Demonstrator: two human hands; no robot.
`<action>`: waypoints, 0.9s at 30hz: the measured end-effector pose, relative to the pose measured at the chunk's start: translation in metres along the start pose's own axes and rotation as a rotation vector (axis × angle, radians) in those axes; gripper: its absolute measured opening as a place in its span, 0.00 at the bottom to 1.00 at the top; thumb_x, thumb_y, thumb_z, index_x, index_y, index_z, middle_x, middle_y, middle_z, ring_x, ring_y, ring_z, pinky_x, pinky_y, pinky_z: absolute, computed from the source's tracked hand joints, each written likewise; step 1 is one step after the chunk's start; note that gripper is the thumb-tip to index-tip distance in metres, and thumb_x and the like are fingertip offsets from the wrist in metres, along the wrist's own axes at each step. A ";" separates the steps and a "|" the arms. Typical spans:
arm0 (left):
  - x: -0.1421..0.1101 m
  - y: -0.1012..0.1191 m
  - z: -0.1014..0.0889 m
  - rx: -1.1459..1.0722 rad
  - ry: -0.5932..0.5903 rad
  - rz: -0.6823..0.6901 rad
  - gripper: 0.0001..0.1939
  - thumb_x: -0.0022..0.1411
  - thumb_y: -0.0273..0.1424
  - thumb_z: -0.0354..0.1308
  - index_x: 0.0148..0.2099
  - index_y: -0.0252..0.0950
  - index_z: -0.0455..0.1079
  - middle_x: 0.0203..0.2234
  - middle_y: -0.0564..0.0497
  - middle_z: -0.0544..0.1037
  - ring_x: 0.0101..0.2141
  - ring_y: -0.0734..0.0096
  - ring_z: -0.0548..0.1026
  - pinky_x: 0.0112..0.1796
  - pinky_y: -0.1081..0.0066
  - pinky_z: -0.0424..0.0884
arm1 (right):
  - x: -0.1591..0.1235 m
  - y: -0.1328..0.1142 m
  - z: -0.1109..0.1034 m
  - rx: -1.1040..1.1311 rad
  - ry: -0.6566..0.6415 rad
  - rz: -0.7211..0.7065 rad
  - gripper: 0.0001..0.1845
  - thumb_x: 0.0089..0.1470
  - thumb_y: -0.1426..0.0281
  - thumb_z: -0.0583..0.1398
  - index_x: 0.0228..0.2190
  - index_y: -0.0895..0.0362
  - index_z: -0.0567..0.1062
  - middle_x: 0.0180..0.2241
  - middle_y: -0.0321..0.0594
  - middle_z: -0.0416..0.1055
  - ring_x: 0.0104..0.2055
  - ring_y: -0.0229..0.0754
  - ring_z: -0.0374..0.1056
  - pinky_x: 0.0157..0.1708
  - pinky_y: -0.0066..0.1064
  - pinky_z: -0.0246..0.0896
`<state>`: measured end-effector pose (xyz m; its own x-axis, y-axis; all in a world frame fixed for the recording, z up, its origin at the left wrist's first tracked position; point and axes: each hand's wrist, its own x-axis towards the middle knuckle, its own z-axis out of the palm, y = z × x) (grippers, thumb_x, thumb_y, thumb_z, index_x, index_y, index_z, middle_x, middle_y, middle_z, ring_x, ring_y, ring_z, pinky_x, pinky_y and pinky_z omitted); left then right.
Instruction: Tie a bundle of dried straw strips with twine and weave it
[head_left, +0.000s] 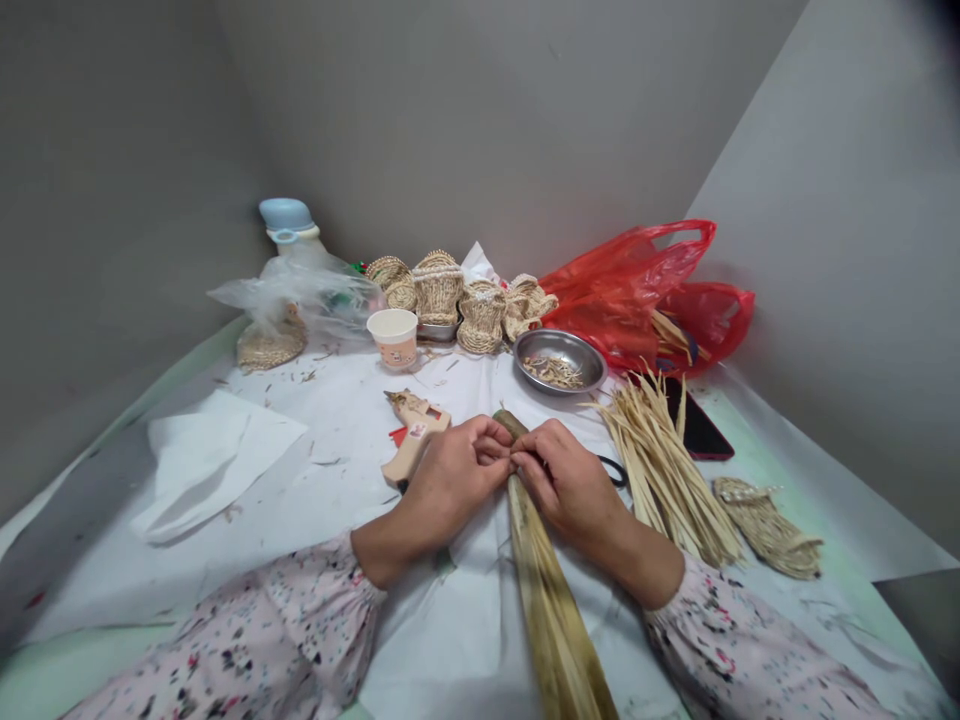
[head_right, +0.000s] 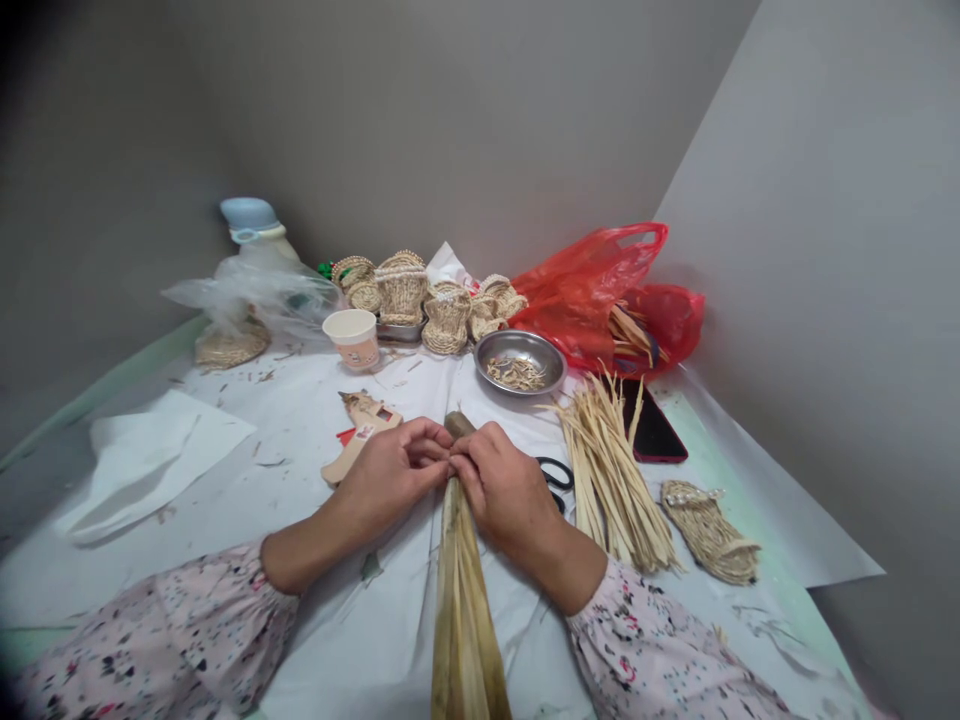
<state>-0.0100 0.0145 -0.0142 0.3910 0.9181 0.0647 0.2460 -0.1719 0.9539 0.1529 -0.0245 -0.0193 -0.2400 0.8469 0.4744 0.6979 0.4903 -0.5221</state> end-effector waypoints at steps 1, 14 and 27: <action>0.000 0.001 0.000 0.000 -0.007 0.001 0.06 0.52 0.28 0.59 0.36 0.37 0.69 0.27 0.52 0.79 0.29 0.70 0.76 0.29 0.74 0.68 | 0.000 0.000 0.000 0.000 0.001 -0.001 0.06 0.60 0.72 0.53 0.35 0.55 0.70 0.34 0.42 0.67 0.36 0.43 0.65 0.37 0.34 0.61; 0.002 -0.003 -0.002 -0.039 -0.031 -0.014 0.09 0.52 0.29 0.60 0.38 0.37 0.69 0.28 0.51 0.79 0.30 0.69 0.76 0.31 0.73 0.69 | 0.002 -0.002 -0.006 0.141 0.040 0.094 0.09 0.58 0.75 0.54 0.38 0.55 0.73 0.34 0.41 0.70 0.37 0.42 0.67 0.37 0.33 0.61; 0.004 -0.005 -0.002 -0.035 0.000 -0.024 0.09 0.51 0.28 0.61 0.38 0.36 0.69 0.27 0.51 0.79 0.30 0.69 0.77 0.32 0.72 0.70 | 0.000 0.000 -0.002 0.042 0.034 0.057 0.06 0.57 0.75 0.54 0.34 0.55 0.71 0.32 0.41 0.70 0.36 0.42 0.67 0.37 0.33 0.61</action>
<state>-0.0118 0.0197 -0.0177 0.3851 0.9220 0.0414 0.2238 -0.1369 0.9650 0.1540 -0.0253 -0.0182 -0.1772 0.8668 0.4662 0.6804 0.4502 -0.5783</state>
